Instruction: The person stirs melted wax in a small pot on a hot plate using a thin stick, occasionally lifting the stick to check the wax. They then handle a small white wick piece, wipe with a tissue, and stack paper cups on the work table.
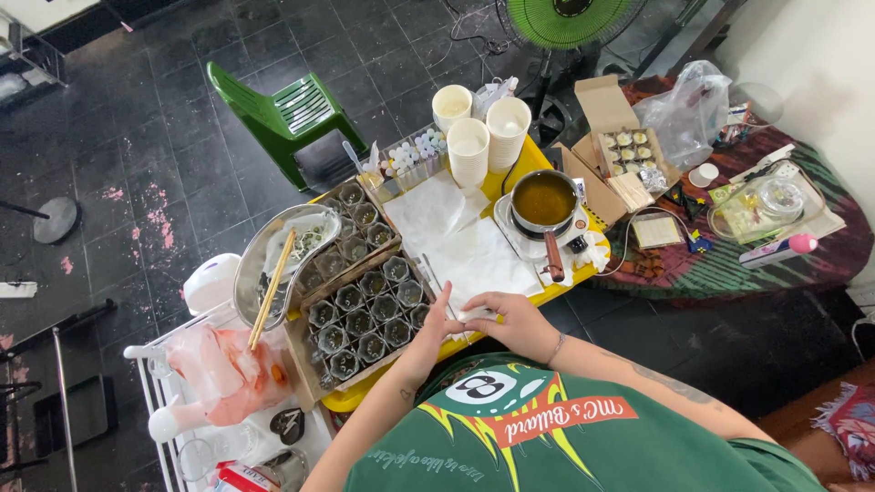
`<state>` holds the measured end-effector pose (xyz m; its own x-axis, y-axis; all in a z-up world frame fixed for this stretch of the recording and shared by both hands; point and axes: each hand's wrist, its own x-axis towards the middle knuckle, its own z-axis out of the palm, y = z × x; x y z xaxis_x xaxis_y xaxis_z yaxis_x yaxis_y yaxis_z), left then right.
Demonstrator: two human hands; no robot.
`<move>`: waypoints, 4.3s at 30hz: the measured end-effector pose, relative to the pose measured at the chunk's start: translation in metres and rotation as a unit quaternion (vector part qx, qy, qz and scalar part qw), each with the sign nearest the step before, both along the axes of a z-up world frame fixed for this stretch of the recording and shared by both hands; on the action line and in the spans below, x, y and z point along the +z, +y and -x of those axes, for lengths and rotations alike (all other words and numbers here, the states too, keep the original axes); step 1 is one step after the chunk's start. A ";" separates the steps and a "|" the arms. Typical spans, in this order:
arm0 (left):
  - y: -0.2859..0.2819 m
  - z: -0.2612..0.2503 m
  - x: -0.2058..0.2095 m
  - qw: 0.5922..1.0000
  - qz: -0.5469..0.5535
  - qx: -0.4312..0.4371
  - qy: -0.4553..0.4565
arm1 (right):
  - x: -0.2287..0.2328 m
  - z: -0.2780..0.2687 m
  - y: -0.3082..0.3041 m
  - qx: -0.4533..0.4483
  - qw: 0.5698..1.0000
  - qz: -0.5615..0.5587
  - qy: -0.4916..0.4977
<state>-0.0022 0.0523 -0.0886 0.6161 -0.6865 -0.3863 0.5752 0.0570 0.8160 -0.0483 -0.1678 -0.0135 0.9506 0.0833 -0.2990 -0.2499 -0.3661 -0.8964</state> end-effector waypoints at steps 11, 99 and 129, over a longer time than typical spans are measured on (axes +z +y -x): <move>0.002 0.001 0.061 0.594 -0.288 -0.041 -0.750 | -0.007 -0.007 -0.002 0.183 0.950 0.086 -0.236; 0.382 0.177 -0.112 0.413 -0.861 0.225 -0.193 | -0.039 0.005 0.239 0.424 0.801 -0.014 -0.422; 0.249 0.121 0.107 0.895 0.114 0.422 -0.091 | 0.048 -0.004 0.190 0.265 0.903 -0.332 0.058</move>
